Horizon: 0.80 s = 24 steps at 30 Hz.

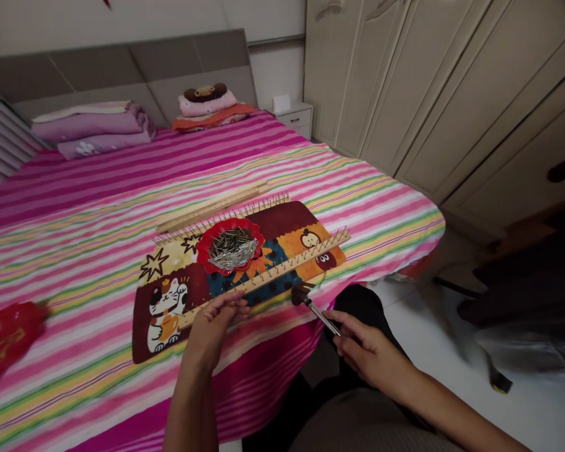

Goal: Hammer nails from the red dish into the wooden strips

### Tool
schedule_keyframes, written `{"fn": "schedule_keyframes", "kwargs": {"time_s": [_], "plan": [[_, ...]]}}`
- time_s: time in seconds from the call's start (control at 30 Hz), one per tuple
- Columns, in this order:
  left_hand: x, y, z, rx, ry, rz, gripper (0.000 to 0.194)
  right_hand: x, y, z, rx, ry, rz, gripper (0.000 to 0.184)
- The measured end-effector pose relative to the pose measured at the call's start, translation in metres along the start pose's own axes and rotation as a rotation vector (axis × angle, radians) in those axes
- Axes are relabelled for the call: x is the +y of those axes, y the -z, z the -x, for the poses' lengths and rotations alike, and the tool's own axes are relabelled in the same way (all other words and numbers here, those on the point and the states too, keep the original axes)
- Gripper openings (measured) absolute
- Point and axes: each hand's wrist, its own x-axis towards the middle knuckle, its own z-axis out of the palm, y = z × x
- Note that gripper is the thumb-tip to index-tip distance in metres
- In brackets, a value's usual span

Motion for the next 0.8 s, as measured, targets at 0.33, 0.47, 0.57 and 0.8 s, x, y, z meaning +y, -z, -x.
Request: {"fn": "schedule_keyframes", "kwargs": {"time_s": [0.33, 0.47, 0.57, 0.8], "plan": [[-0.013, -0.010, -0.008, 0.129, -0.073, 0.022, 0.053, 0.001, -0.002, -0.001, -0.005, 0.033, -0.004, 0.041], [-0.021, -0.012, -0.011, 0.226, -0.152, -0.021, 0.044, 0.002, -0.002, -0.001, -0.004, 0.026, 0.003, 0.040], [-0.025, -0.015, -0.013, 0.299, -0.204, -0.027, 0.037, 0.002, -0.002, -0.001, 0.005, 0.018, 0.010, 0.039], [-0.037, -0.024, -0.020, 0.392, -0.252, -0.053, 0.029, 0.001, -0.002, -0.001, -0.015, 0.028, 0.006, 0.041]]}}
